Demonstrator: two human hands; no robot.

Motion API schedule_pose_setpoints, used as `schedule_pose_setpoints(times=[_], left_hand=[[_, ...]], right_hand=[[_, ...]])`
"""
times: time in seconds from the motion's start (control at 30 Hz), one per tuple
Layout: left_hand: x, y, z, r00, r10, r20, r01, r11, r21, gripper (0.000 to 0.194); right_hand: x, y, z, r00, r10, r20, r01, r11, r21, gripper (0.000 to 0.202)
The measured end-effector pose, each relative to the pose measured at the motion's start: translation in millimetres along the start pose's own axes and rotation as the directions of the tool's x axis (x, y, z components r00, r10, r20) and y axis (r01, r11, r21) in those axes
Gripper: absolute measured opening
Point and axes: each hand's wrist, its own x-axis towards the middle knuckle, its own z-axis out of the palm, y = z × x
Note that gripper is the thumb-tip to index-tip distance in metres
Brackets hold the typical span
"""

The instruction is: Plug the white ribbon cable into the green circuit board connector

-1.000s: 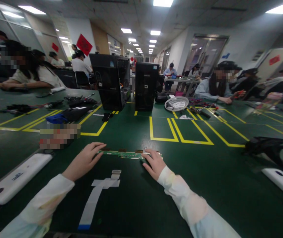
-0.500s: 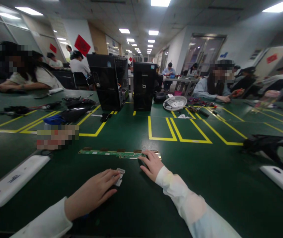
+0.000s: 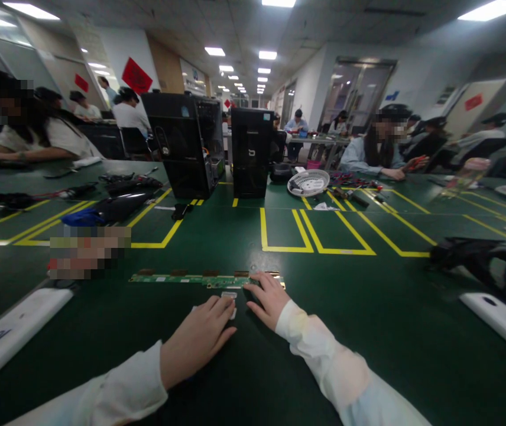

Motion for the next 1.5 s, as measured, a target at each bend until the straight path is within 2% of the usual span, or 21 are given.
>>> schedule_pose_setpoints(times=[0.33, 0.83, 1.03, 1.3, 1.5], left_hand=[[-7.1, -9.6, 6.9, 0.999, -0.035, -0.021, 0.030, 0.978, -0.208, 0.040], [-7.9, -11.6, 19.2, 0.995, 0.026, -0.095, -0.041, 0.986, -0.161, 0.044], [-6.5, -10.9, 19.5, 0.998, 0.024, -0.066, -0.034, 0.988, -0.152, 0.047], [-6.4, -10.8, 21.2, 0.994, -0.004, -0.109, -0.017, 0.981, -0.192, 0.043], [-7.4, -10.8, 19.6, 0.995, -0.012, -0.101, -0.006, 0.984, -0.178, 0.044]], right_hand=[[-1.6, -1.5, -0.9, 1.000, 0.010, 0.027, -0.011, 1.000, 0.012, 0.040], [-1.6, -3.6, -3.8, 0.999, 0.027, 0.030, -0.027, 1.000, 0.005, 0.042], [-1.6, -4.5, -5.3, 0.998, 0.028, 0.055, -0.027, 0.999, -0.019, 0.043], [-2.3, -2.0, -1.5, 0.999, 0.018, 0.039, -0.017, 0.999, -0.030, 0.043], [-2.0, -2.9, -2.2, 0.999, 0.021, 0.045, -0.020, 0.999, -0.032, 0.043]])
